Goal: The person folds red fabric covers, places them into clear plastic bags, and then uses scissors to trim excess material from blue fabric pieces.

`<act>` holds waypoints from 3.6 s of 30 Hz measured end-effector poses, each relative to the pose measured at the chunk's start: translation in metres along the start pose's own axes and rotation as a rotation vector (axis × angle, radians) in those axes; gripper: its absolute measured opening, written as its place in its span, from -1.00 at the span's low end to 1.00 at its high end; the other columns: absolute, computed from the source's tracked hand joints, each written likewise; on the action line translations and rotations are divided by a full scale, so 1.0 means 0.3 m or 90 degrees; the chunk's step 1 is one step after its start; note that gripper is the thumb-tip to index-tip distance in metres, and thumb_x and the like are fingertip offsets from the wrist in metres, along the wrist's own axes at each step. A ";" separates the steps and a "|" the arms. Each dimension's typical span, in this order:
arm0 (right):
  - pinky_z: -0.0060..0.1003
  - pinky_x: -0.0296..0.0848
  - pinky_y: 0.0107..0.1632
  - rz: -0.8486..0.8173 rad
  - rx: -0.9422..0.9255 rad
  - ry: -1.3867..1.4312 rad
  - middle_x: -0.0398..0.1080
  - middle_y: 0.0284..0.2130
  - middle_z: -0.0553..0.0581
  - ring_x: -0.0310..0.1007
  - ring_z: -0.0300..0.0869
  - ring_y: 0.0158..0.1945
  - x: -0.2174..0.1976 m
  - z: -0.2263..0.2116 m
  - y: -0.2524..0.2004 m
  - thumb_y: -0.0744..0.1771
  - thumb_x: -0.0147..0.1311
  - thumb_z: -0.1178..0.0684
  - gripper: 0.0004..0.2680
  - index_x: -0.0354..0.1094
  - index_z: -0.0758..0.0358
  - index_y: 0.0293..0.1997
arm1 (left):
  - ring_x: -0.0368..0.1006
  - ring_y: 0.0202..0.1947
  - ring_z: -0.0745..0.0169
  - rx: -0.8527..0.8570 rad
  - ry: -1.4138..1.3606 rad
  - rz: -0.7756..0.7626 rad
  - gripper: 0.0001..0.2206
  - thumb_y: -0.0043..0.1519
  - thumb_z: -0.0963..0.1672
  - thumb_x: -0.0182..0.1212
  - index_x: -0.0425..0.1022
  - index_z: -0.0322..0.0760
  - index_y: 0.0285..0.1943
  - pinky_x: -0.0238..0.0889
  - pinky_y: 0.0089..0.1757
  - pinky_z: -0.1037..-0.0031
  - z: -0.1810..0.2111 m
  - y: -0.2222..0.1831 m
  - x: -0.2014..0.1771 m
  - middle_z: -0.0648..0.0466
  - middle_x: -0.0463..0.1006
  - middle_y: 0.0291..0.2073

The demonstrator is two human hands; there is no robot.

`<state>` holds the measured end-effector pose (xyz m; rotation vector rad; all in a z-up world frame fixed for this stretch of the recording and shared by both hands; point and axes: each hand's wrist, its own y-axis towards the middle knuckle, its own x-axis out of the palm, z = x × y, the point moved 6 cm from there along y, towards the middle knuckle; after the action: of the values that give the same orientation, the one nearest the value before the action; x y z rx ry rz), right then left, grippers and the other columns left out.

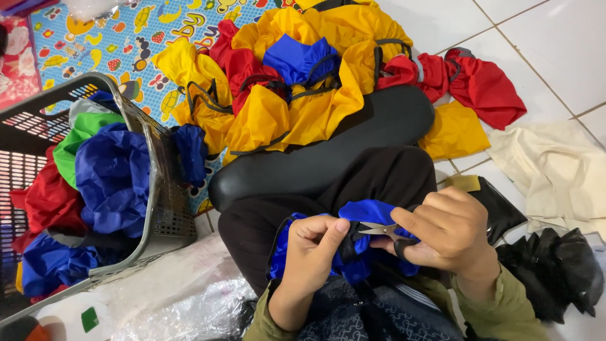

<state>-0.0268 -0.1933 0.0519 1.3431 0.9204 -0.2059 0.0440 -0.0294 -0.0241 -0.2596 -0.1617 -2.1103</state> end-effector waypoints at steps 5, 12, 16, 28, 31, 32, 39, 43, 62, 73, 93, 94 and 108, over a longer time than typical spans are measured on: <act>-0.25 -0.09 -0.49 -0.028 -0.005 0.001 -0.04 -0.71 -0.01 -0.09 -0.18 -0.62 0.009 0.013 -0.019 0.33 0.16 -0.19 -0.73 0.42 0.20 -0.42 | -0.07 -0.61 0.55 0.016 -0.002 0.011 -0.64 0.36 -0.15 0.20 0.36 -0.16 -0.58 -0.19 -0.52 0.59 -0.002 0.000 0.001 0.35 0.08 -0.70; -0.27 -0.05 -0.49 -0.018 -0.005 -0.004 -0.05 -0.71 -0.03 -0.09 -0.19 -0.62 0.007 0.014 -0.015 0.33 0.19 -0.24 -0.69 0.40 0.19 -0.45 | -0.06 -0.59 0.55 0.016 0.031 0.014 -0.65 0.35 -0.14 0.21 0.37 -0.17 -0.58 -0.19 -0.50 0.58 -0.005 0.004 0.001 0.35 0.08 -0.67; -0.24 -0.02 -0.48 -0.026 -0.002 0.010 -0.03 -0.68 -0.01 -0.05 -0.16 -0.60 0.015 0.019 -0.033 0.31 0.08 0.01 -0.86 0.43 0.23 -0.38 | -0.08 -0.58 0.54 0.013 0.038 0.024 -0.63 0.34 -0.13 0.22 0.32 -0.16 -0.59 -0.19 -0.49 0.57 -0.004 0.005 -0.004 0.34 0.07 -0.67; -0.42 0.31 -0.37 0.108 0.212 0.192 0.42 -0.63 -0.15 0.34 -0.34 -0.56 0.027 0.080 -0.104 0.09 0.40 -0.27 -0.63 0.44 0.17 -0.32 | -0.12 -0.57 0.53 0.033 0.045 0.074 -0.60 0.33 -0.13 0.22 0.25 -0.13 -0.62 -0.24 -0.48 0.54 -0.005 0.013 -0.048 0.35 0.01 -0.66; -0.38 0.32 -0.35 0.059 0.238 0.200 0.42 -0.59 -0.09 0.35 -0.30 -0.55 0.044 0.071 -0.111 -0.01 0.42 -0.41 -0.50 0.45 0.20 -0.33 | -0.09 -0.56 0.55 0.041 0.059 0.125 -0.60 0.33 -0.12 0.22 0.25 -0.12 -0.62 -0.22 -0.48 0.54 0.004 0.013 -0.078 0.36 0.02 -0.65; -0.33 0.29 -0.35 0.016 0.232 0.173 0.40 -0.57 -0.04 0.32 -0.24 -0.55 0.056 0.058 -0.112 -0.05 0.42 -0.53 -0.40 0.45 0.22 -0.34 | -0.07 -0.56 0.56 0.050 0.065 0.143 -0.61 0.33 -0.11 0.21 0.28 -0.13 -0.61 -0.20 -0.48 0.55 0.011 0.012 -0.087 0.37 0.05 -0.65; -0.25 0.41 -0.24 0.048 0.304 -0.010 0.49 -0.39 0.00 0.44 -0.11 -0.31 0.153 0.075 -0.164 0.26 0.41 0.03 -0.81 0.49 0.24 -0.19 | 0.24 -0.53 0.55 0.083 -0.001 0.179 -0.73 0.32 -0.11 0.22 0.57 -0.32 -0.46 0.10 -0.46 0.61 -0.012 -0.006 -0.152 0.27 0.43 -0.62; -0.26 0.51 0.05 0.088 0.478 0.170 0.57 -0.23 0.17 0.56 -0.11 -0.11 0.148 0.189 -0.206 0.16 0.36 0.32 -0.70 0.43 0.33 -0.07 | 0.01 -0.59 0.56 0.063 -0.057 0.195 -0.61 0.34 -0.08 0.16 0.22 -0.16 -0.60 -0.15 -0.51 0.58 -0.004 -0.009 -0.217 0.32 0.17 -0.70; -0.24 0.09 -0.42 0.158 0.459 1.321 0.02 -0.61 -0.04 0.00 -0.14 -0.41 0.184 0.285 -0.268 0.30 -0.01 0.08 -0.87 0.20 0.13 -0.11 | 0.57 0.05 0.04 -0.276 -0.615 0.042 -0.54 0.44 0.07 -0.04 0.50 -0.36 0.20 0.41 0.14 0.28 -0.176 0.019 -0.286 -0.13 0.64 -0.01; -0.36 0.18 -0.35 0.101 0.503 1.112 0.20 -0.53 0.05 0.17 -0.24 -0.42 0.132 0.084 -0.072 0.26 0.13 0.09 -0.86 0.21 0.17 -0.24 | 0.16 0.38 -0.15 0.348 0.597 0.311 -0.57 0.29 0.04 0.10 0.36 -0.24 0.25 0.01 0.37 0.04 0.140 0.008 -0.139 -0.01 0.43 0.19; -0.30 0.50 -0.07 0.114 0.395 0.264 0.55 -0.31 0.08 0.49 -0.15 -0.22 0.190 -0.011 -0.093 0.21 0.45 0.07 -0.71 0.38 0.26 -0.13 | 0.32 -0.43 0.38 0.207 0.134 0.208 -0.85 0.21 -0.24 0.31 0.40 -0.26 -0.37 0.23 -0.33 0.56 0.049 0.036 -0.028 0.12 0.40 -0.50; -0.31 0.49 -0.07 0.135 0.404 0.221 0.55 -0.29 0.08 0.47 -0.15 -0.22 0.192 -0.005 -0.099 0.21 0.47 0.10 -0.73 0.41 0.26 -0.15 | 0.34 -0.42 0.40 0.171 0.101 0.175 -0.83 0.21 -0.24 0.29 0.38 -0.24 -0.38 0.24 -0.32 0.55 0.040 0.036 -0.026 0.02 0.53 -0.32; -0.48 0.40 -0.43 -0.022 0.536 0.755 0.51 -0.39 0.06 0.48 -0.28 -0.41 0.282 0.053 -0.161 0.19 0.23 0.14 -0.88 0.45 0.23 -0.30 | 0.08 -0.60 0.59 0.040 -0.067 0.061 -0.75 0.22 -0.18 0.28 0.25 -0.12 -0.43 -0.02 -0.48 0.66 -0.039 0.034 -0.075 0.31 0.24 -0.62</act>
<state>0.0052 -0.1896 -0.0414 2.2860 1.9736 0.2645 0.0629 -0.0188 -0.0408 -0.3347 -0.2711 -1.9936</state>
